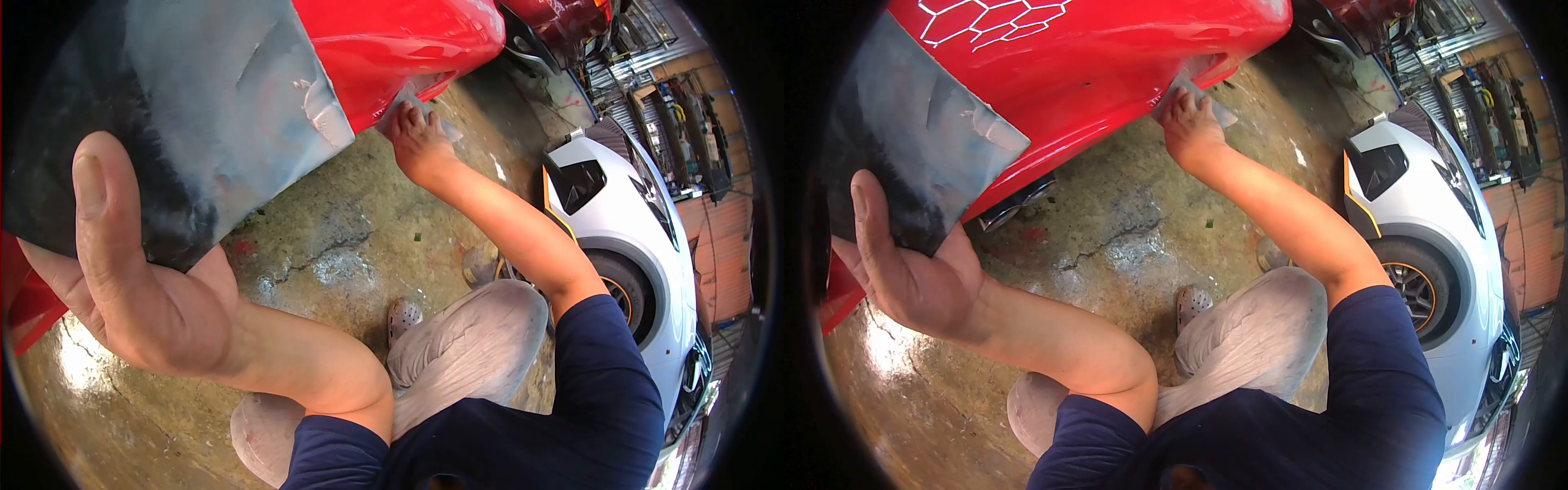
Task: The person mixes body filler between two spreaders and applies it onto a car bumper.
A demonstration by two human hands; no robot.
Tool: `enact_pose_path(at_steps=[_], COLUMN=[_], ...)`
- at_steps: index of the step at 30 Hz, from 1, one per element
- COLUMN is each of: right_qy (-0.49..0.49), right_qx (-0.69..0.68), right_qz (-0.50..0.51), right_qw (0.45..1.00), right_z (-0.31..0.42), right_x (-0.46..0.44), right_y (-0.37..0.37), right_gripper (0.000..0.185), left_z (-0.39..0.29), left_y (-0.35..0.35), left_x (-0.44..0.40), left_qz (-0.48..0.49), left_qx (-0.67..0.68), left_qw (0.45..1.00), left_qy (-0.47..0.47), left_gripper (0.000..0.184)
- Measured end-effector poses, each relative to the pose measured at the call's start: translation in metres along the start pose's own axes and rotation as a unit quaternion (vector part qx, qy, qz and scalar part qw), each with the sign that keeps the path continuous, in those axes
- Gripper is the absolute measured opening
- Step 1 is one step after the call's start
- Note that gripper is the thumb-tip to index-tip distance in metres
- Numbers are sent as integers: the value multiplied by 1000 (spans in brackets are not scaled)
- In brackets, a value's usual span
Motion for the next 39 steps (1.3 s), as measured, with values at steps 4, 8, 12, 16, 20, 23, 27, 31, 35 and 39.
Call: enact_pose_path(at_steps=[4,8,12,16,20,23,27,31,35,39], right_qy=[8,15,21,48,106,63,42,25,43,98], right_qx=[-12,-28,-47,-73,-102,-105,-3,48,55,9], right_qz=[9,55,69,85,76,-14,-82,-124,-152,-125], right_qw=[1000,998,996,993,986,992,996,991,986,987], right_z=[0,0,-2,-10,-13,-10,-18,-29,-35,-27], right_x=[0,-2,-3,0,10,28,44,48,44,51], right_y=[0,8,10,17,10,22,20,15,-1,-14], right_gripper=[53,53,53,55,55,56,58,59,53,58], left_z=[-1,-5,-11,-21,-25,-25,-26,-21,-21,-22], left_y=[1,0,-4,-13,-16,-17,-18,-20,-30,-34], left_x=[-2,-2,0,5,3,1,0,1,7,11], left_qz=[-4,-3,-13,-11,8,28,33,47,36,18], left_qx=[59,39,56,64,66,77,47,57,76,54], left_qw=[997,999,997,996,996,996,997,996,994,996], left_qy=[39,32,44,57,52,37,42,50,64,74], left_gripper=[25,27,28,33,42,48,53,54,51,48])
Point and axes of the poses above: each hand's wrist, its own x-axis away from the middle knuckle, its own y-axis out of the back of the hand, z = x × y, the point moved 1 cm from there along -x, towards the middle knuckle, and after that the axes turned 7 degrees about y, right-handed, at the moved point
